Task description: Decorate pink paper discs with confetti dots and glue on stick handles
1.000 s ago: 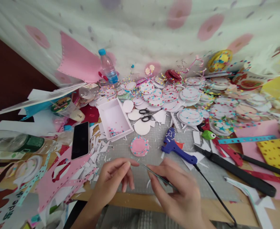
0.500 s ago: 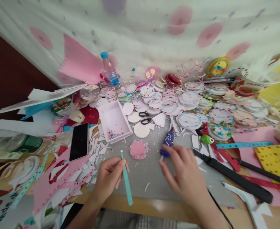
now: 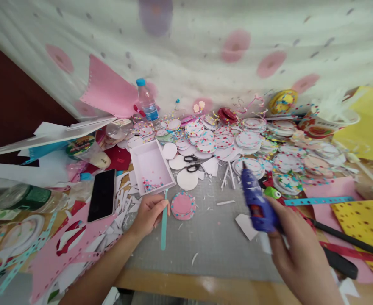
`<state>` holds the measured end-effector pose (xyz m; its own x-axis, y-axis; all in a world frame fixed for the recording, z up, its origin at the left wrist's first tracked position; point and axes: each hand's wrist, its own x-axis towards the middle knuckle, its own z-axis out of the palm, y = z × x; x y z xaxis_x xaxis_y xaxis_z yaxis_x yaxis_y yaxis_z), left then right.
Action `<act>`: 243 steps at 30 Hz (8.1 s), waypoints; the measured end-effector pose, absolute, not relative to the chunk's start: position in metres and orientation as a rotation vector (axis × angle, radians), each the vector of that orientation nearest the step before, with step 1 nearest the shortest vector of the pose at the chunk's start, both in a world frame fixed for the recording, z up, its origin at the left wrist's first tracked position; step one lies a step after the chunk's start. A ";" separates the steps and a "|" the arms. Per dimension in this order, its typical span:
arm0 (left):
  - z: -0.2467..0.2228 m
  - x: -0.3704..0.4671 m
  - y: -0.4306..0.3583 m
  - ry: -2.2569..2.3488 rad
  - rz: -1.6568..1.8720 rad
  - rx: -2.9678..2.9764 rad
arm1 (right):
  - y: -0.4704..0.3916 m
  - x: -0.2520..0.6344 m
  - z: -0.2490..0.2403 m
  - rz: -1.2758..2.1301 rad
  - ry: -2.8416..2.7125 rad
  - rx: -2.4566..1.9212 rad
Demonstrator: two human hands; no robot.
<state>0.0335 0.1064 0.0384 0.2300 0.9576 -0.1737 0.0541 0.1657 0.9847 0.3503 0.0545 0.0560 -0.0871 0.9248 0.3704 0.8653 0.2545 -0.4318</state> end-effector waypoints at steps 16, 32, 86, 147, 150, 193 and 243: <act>0.049 0.034 0.099 1.100 0.750 1.444 | 0.100 0.272 0.041 1.089 -1.516 -1.511; 0.048 0.036 0.095 1.012 0.633 1.563 | 0.107 0.285 0.037 1.113 -1.743 -1.479; 0.047 0.035 0.096 0.971 0.708 1.242 | 0.091 0.334 0.019 -0.042 -2.190 -1.669; 0.038 0.036 0.105 1.413 0.602 1.117 | 0.098 0.203 0.020 0.963 -1.624 -1.005; 0.037 0.036 0.105 1.410 0.598 1.116 | 0.098 0.204 0.020 0.964 -1.632 -1.008; 0.029 0.037 0.107 1.438 0.624 1.125 | 0.121 0.228 0.078 0.938 -1.603 -1.102; 0.042 0.038 0.101 1.190 0.994 1.111 | 0.120 0.232 0.058 1.115 -1.363 -1.183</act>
